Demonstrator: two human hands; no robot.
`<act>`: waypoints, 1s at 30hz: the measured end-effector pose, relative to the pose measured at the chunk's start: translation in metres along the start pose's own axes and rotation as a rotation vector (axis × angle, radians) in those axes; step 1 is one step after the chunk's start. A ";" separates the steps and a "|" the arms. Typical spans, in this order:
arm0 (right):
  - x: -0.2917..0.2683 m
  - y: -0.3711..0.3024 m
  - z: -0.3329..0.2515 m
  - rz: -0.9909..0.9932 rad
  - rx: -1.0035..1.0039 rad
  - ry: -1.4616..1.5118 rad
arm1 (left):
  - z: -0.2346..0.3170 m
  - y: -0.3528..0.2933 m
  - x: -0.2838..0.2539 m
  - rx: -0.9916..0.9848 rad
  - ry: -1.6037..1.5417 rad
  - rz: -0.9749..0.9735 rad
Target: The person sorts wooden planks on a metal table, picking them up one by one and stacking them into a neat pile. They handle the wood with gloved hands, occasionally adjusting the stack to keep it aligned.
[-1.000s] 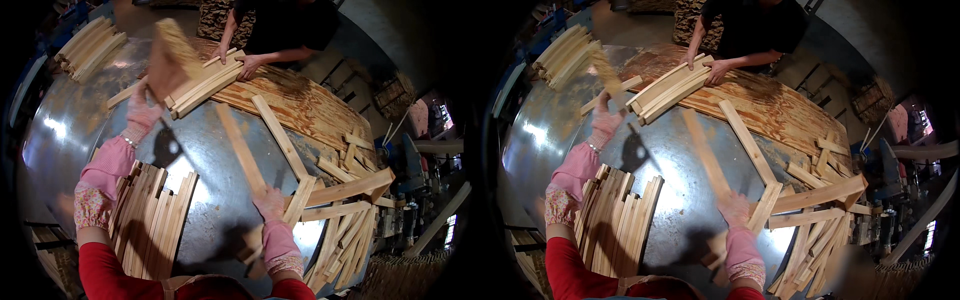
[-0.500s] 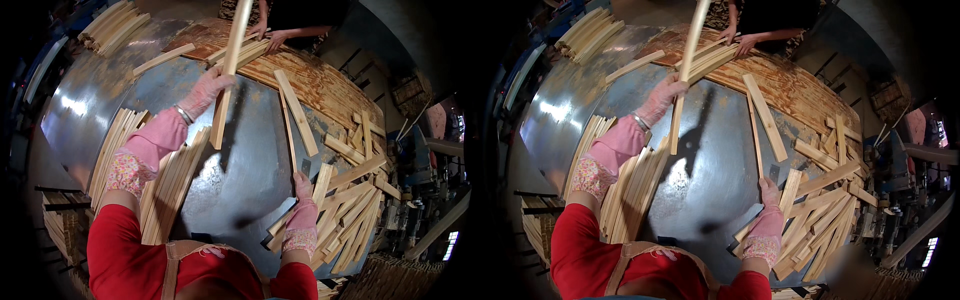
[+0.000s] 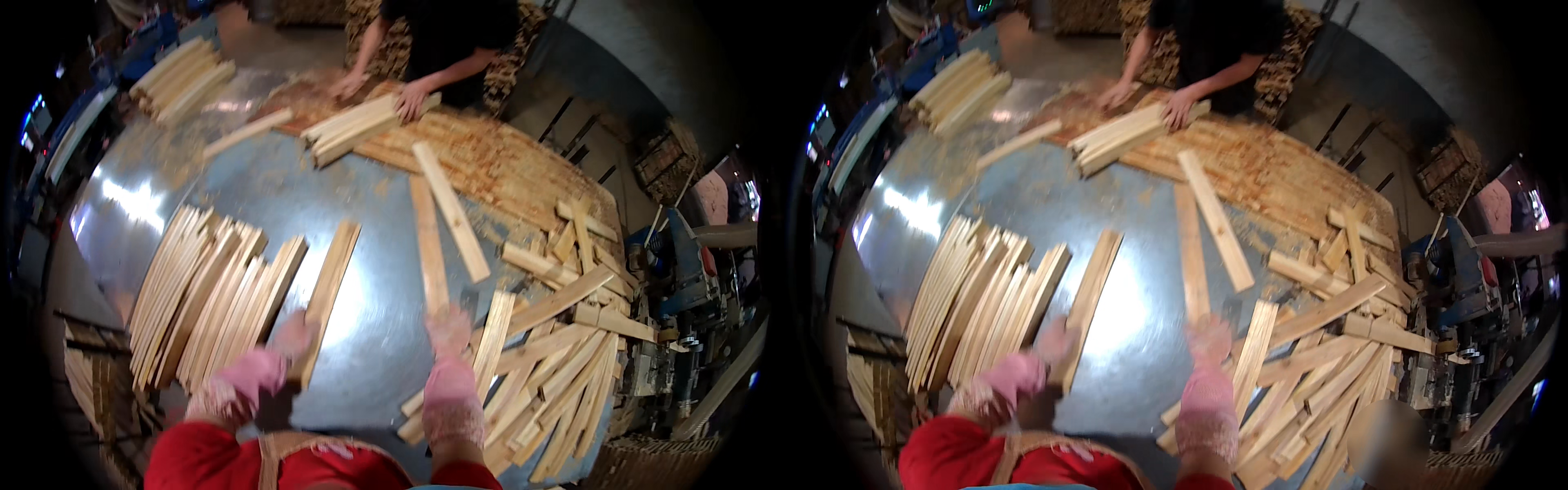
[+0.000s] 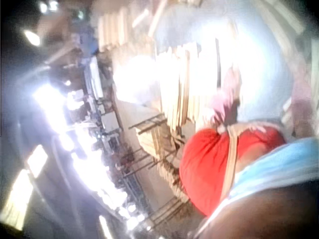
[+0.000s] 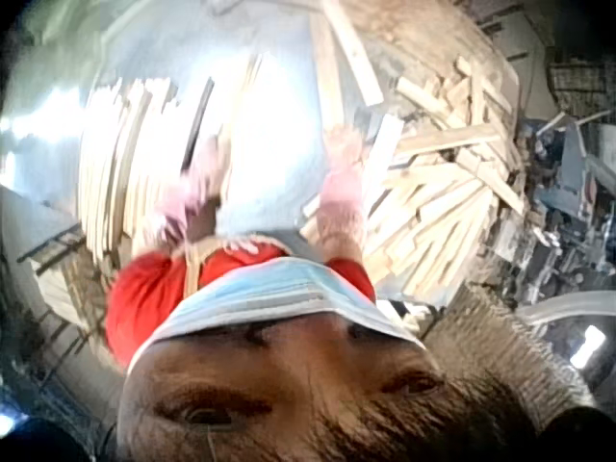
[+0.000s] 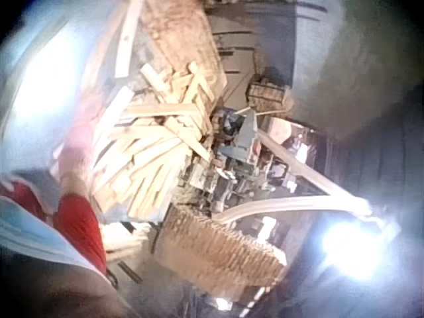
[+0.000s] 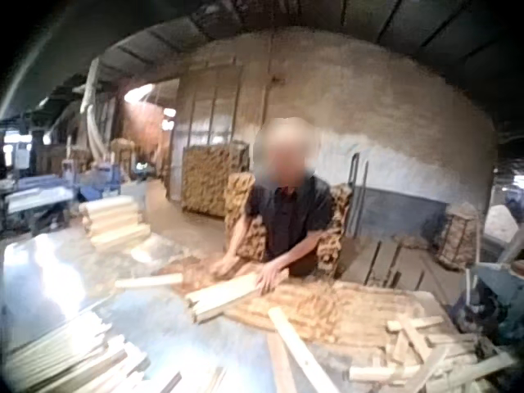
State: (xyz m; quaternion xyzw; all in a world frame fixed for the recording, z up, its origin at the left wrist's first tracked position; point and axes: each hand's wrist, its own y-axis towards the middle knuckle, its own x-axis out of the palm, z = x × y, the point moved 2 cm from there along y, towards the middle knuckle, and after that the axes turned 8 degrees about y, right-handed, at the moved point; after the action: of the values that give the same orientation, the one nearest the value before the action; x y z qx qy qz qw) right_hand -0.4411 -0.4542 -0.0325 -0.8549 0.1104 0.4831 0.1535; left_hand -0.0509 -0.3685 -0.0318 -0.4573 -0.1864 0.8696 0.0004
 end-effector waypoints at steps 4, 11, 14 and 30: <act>0.001 0.000 0.004 0.053 -0.036 -0.038 | 0.030 -0.029 0.009 -0.189 -0.001 0.101; 0.005 0.000 0.006 0.072 -0.128 -0.046 | 0.011 -0.038 0.013 -0.295 -0.090 0.132; 0.004 0.002 0.005 0.046 -0.097 -0.050 | -0.011 -0.075 0.004 -0.110 0.320 0.258; 0.046 0.011 0.039 0.020 -0.064 0.290 | -0.119 -0.136 -0.009 -0.102 0.511 0.420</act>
State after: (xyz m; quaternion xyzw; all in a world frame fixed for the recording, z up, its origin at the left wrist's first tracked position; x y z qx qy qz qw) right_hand -0.4522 -0.4517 -0.0926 -0.9190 0.1247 0.3594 0.1038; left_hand 0.0254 -0.2054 -0.0417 -0.6885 -0.1253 0.6973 -0.1548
